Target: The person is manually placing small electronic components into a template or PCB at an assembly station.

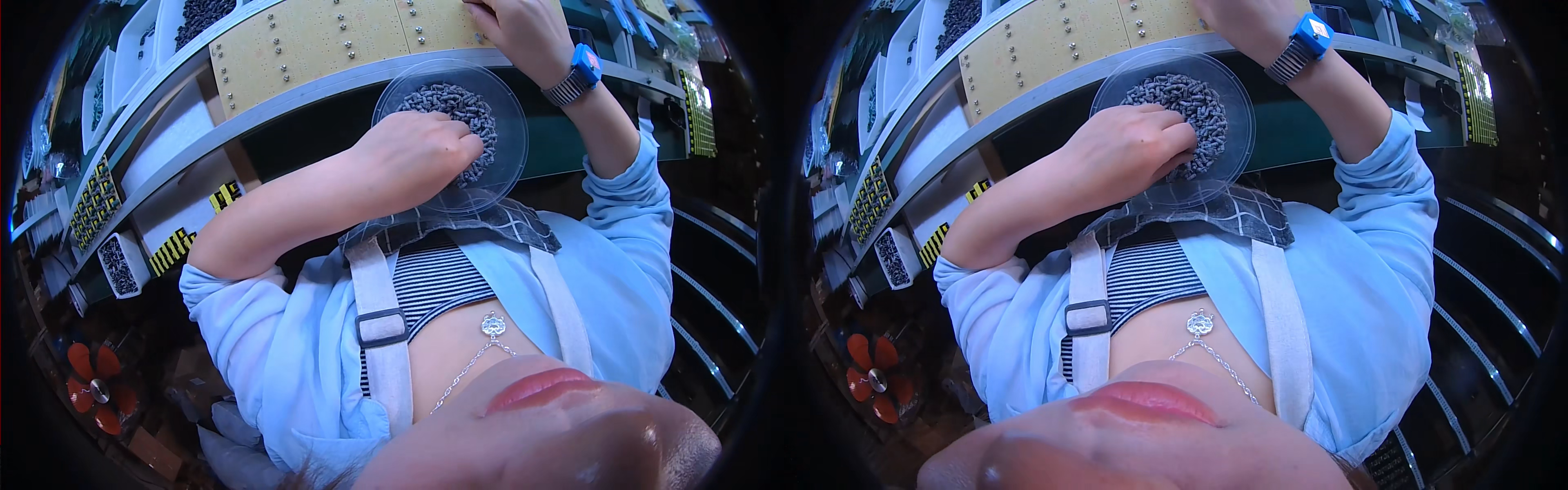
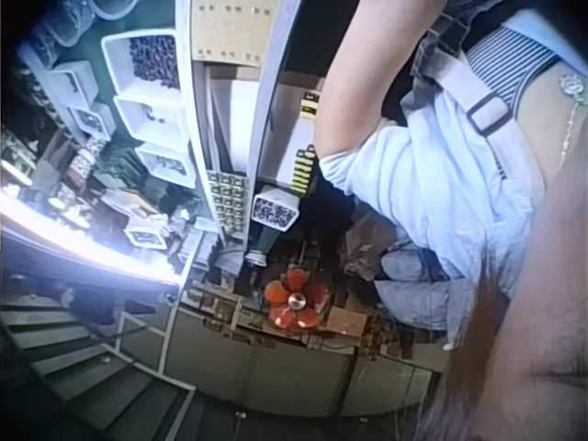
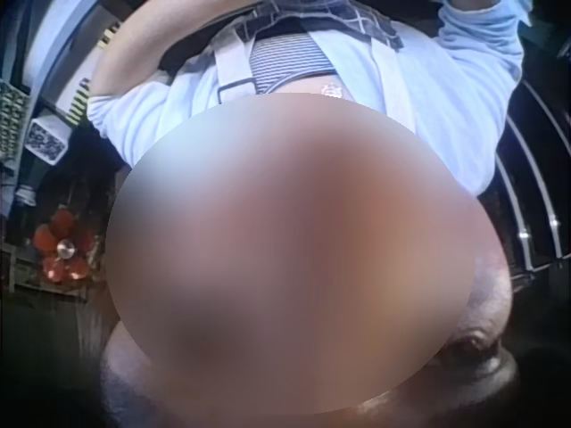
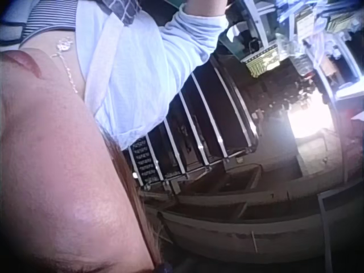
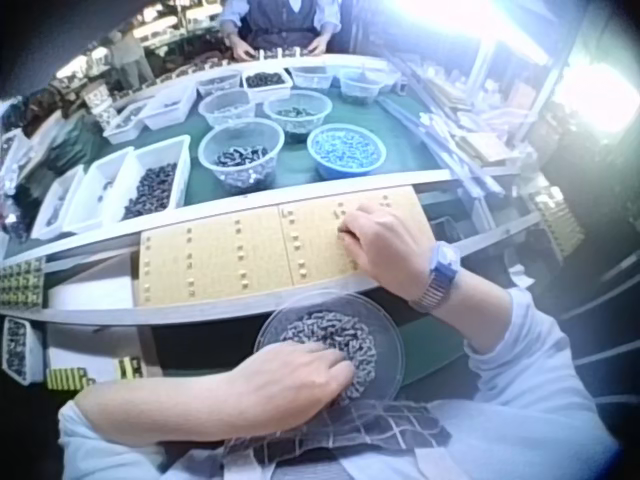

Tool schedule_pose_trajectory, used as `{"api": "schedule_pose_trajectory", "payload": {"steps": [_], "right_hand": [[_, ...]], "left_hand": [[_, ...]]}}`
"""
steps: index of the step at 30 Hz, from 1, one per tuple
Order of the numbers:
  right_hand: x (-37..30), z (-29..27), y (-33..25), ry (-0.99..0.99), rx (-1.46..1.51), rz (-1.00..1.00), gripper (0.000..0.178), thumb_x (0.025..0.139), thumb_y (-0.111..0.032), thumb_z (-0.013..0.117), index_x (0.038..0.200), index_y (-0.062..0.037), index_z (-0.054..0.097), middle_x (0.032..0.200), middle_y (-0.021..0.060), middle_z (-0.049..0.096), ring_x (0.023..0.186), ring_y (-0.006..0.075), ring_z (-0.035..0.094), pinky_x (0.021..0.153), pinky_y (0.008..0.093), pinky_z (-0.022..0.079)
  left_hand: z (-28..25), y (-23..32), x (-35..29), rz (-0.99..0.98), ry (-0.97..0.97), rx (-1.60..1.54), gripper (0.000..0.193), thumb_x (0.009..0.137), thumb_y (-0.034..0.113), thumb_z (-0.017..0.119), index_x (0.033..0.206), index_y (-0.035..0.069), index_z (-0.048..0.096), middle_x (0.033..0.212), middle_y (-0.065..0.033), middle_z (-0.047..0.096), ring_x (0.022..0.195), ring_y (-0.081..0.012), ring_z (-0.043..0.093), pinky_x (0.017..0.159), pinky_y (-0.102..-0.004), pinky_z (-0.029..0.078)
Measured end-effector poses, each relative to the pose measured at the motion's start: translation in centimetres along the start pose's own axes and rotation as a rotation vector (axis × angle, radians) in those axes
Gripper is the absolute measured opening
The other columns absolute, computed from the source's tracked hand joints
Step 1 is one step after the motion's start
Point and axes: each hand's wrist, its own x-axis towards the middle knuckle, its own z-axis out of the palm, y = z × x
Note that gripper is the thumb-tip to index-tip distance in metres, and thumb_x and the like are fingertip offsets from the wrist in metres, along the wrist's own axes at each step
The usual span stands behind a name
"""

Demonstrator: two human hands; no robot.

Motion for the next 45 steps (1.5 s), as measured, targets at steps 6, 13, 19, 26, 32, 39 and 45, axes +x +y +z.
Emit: {"api": "schedule_pose_trajectory", "payload": {"steps": [6, 13, 19, 26, 32, 39, 45], "right_hand": [[0.8, -1.1, 0.5, -0.100, 0.044, -0.136, 0.011, 0.085, -0.009, 0.065, 0.093, -0.0010, 0.068, 0.085, 0.0159, 0.063, 0.083, 0.0350, 0.062, 0.075, 0.0413, 0.050], [1.4, -0.3, 3.6, 0.018, 0.405, -0.477, 0.014, 0.084, -0.011, 0.068, 0.096, -0.0036, 0.071, 0.085, 0.0112, 0.062, 0.083, 0.0306, 0.062, 0.074, 0.0384, 0.051], [1.3, -0.8, 3.4, -0.136, -0.141, -0.493, 0.015, 0.084, -0.014, 0.069, 0.097, -0.0054, 0.070, 0.086, 0.0092, 0.061, 0.083, 0.0275, 0.063, 0.072, 0.0368, 0.051], [1.5, 0.7, 5.3, -0.032, 0.073, -0.554, 0.015, 0.086, -0.014, 0.068, 0.098, -0.0054, 0.069, 0.091, 0.0091, 0.062, 0.083, 0.0268, 0.064, 0.070, 0.0354, 0.052], [0.3, -2.8, 0.5, -0.046, 0.241, -0.201, 0.010, 0.085, -0.012, 0.068, 0.091, -0.0032, 0.068, 0.089, 0.0117, 0.065, 0.079, 0.0261, 0.065, 0.068, 0.0341, 0.052], [-5.7, -1.5, -7.0, -0.585, 0.124, -0.384, 0.019, 0.081, -0.016, 0.075, 0.094, -0.0067, 0.066, 0.095, 0.0094, 0.066, 0.091, 0.0276, 0.066, 0.077, 0.0379, 0.054], [-5.4, -0.7, -6.6, -0.661, 0.210, -0.348, 0.023, 0.080, -0.014, 0.074, 0.101, -0.0088, 0.065, 0.095, 0.0090, 0.063, 0.088, 0.0285, 0.064, 0.075, 0.0381, 0.052]], "left_hand": [[0.2, -0.5, -0.8, 0.013, 0.074, -0.016, 0.009, 0.077, 0.001, 0.063, 0.086, 0.000, 0.066, 0.091, -0.0140, 0.066, 0.091, -0.0293, 0.067, 0.079, -0.0370, 0.055], [-0.1, -0.6, -1.1, 0.008, 0.050, -0.067, 0.012, 0.079, 0.001, 0.062, 0.090, 0.000, 0.068, 0.091, -0.0136, 0.066, 0.091, -0.0290, 0.066, 0.078, -0.0368, 0.055], [-1.0, -0.3, -1.3, -0.009, 0.121, -0.146, 0.013, 0.082, 0.002, 0.063, 0.093, 0.001, 0.069, 0.092, -0.0116, 0.066, 0.090, -0.0283, 0.066, 0.077, -0.0361, 0.055], [-2.3, -0.3, -1.4, -0.023, 0.202, -0.196, 0.013, 0.084, 0.003, 0.065, 0.096, 0.003, 0.070, 0.093, -0.0100, 0.067, 0.087, -0.0274, 0.067, 0.075, -0.0349, 0.055], [-4.6, -1.4, -3.0, -0.173, 0.327, -0.240, 0.020, 0.085, -0.002, 0.067, 0.104, 0.004, 0.071, 0.099, -0.0086, 0.067, 0.088, -0.0175, 0.066, 0.075, -0.0260, 0.052], [-6.6, -5.4, -3.4, -0.372, 0.483, -0.224, 0.017, 0.088, 0.004, 0.066, 0.104, 0.004, 0.072, 0.095, -0.0081, 0.068, 0.085, -0.0177, 0.065, 0.075, -0.0261, 0.051], [-6.9, -7.6, 0.3, -0.646, 0.523, -0.352, 0.017, 0.085, 0.008, 0.067, 0.100, 0.000, 0.069, 0.081, -0.0130, 0.069, 0.071, -0.0236, 0.064, 0.067, -0.0328, 0.051]]}}
